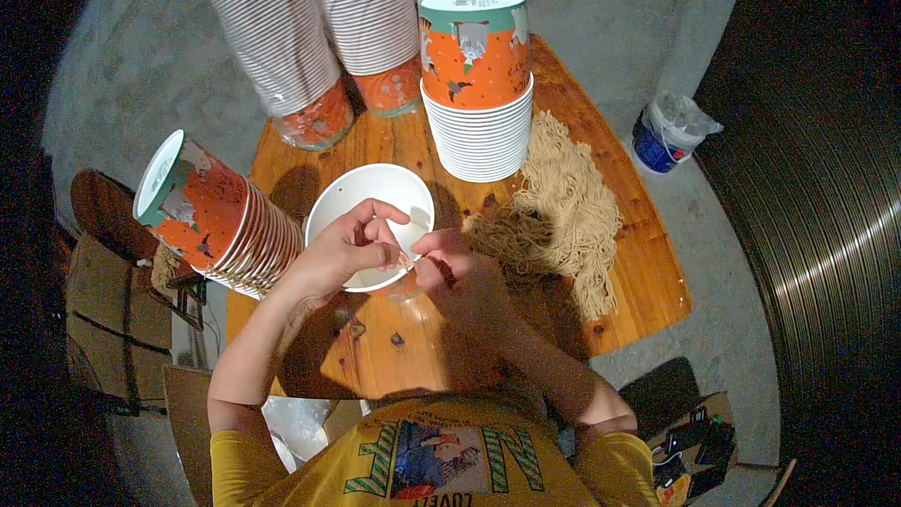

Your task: Tying strings to paper cups and organizing them into stacks.

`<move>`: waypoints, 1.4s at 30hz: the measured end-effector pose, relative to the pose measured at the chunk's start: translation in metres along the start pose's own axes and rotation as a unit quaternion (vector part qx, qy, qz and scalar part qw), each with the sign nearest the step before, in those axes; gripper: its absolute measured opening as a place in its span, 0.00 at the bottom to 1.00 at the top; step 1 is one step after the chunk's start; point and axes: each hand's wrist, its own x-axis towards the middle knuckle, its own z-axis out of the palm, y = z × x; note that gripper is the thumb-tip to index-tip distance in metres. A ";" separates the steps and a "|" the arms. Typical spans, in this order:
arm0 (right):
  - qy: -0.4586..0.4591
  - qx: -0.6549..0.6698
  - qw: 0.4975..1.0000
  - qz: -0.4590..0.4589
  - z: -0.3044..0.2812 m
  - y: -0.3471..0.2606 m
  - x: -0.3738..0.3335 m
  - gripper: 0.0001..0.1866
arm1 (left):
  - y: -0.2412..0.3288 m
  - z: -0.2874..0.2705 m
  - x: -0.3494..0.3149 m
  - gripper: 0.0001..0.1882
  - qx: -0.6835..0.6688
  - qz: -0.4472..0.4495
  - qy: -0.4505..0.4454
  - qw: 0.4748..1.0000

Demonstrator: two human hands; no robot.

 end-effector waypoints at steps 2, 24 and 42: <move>-0.017 -0.027 0.999 -0.014 0.001 -0.004 0.000 0.07 | 0.000 0.000 0.000 0.22 0.002 -0.004 0.004 1.000; -0.059 0.089 0.986 0.125 -0.005 -0.010 0.004 0.09 | -0.006 0.003 -0.005 0.11 0.138 0.013 -0.031 0.990; -0.064 0.103 0.985 0.121 -0.006 -0.010 0.003 0.12 | -0.005 0.009 -0.008 0.07 0.287 0.081 0.033 0.954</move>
